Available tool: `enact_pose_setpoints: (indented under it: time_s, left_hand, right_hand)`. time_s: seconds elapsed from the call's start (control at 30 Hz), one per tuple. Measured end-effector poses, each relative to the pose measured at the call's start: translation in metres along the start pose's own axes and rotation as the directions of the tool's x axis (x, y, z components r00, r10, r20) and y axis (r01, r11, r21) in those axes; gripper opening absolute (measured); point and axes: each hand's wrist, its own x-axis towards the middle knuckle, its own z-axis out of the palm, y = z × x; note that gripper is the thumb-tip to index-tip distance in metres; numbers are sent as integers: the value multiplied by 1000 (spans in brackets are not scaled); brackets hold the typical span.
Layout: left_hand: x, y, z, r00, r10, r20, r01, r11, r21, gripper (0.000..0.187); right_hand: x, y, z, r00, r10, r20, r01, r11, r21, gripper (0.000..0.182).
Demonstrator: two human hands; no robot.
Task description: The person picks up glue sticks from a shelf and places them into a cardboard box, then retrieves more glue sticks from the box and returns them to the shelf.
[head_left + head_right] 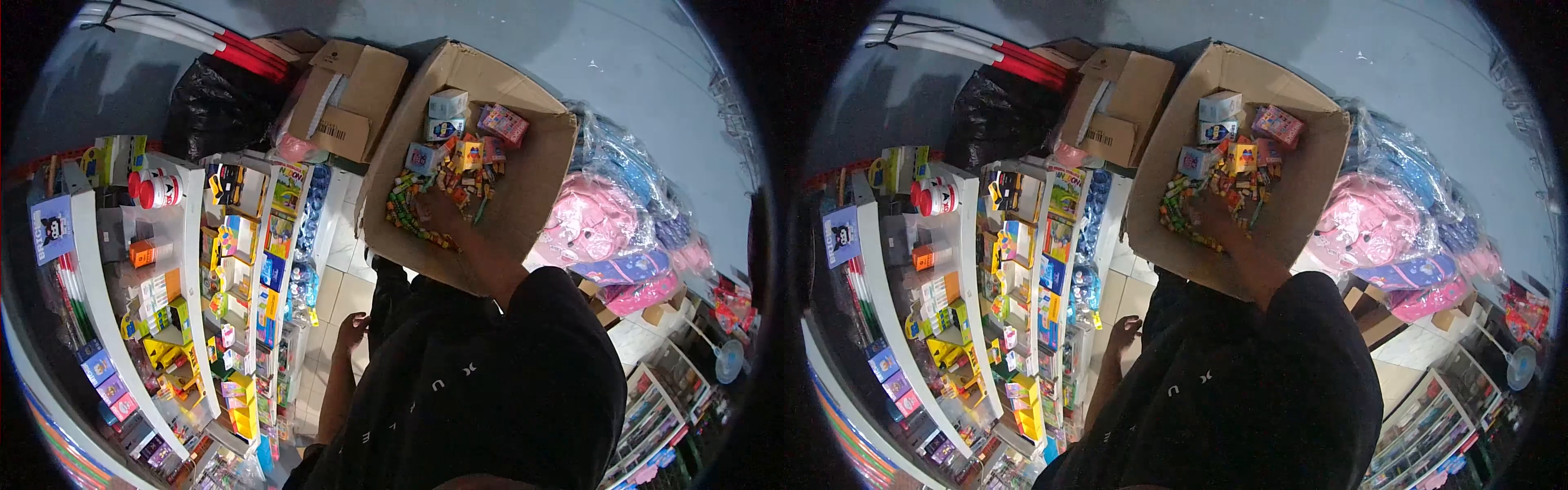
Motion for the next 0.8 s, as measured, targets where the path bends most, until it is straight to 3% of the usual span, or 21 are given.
enact_pose_setpoints:
  time_s: [0.07,0.13,0.23,0.3,0.37,0.43,0.53,0.6,0.63,0.67,0.73,0.8]
  left_hand:
    - [0,-3,-5,999,-42,8,41,997,68,42]
    - [3,-12,-10,998,-66,1,65,995,81,42]
    - [5,-23,-13,997,-69,-21,70,997,36,42]
    - [4,-28,-15,998,-61,-21,62,998,28,42]
    - [8,-33,-14,998,-55,-27,56,998,27,42]
    - [14,-45,-13,998,-57,-22,58,998,21,42]
    - [16,-46,-13,998,-63,6,63,998,31,42]
    - [13,-29,-9,998,-63,26,61,996,64,42]
    - [10,-20,-9,998,-62,22,61,996,64,42]
    - [5,-12,-9,998,-66,17,64,996,64,42]
    - [6,-11,-9,998,-59,6,59,998,31,42]
    - [6,-15,-9,999,-40,-3,40,999,-31,42]
  right_hand:
    - [1,-2,16,998,33,54,-18,968,-252,53]
    - [5,-2,19,984,115,139,-65,945,-322,66]
    - [15,1,-2,938,124,323,-57,977,-208,75]
    - [14,4,-21,934,176,311,-220,970,109,74]
    - [12,13,-32,903,374,211,-425,701,573,69]
    - [24,39,-37,874,481,71,-227,274,934,71]
    - [14,32,-69,779,621,86,-3,-133,991,62]
    - [20,71,-35,815,533,228,-358,153,921,49]
    - [20,74,-25,836,501,223,-429,345,835,44]
    - [20,76,-16,856,469,217,-468,525,711,38]
    - [10,52,2,943,329,57,-324,862,390,28]
    - [21,80,59,933,339,118,-347,767,540,22]
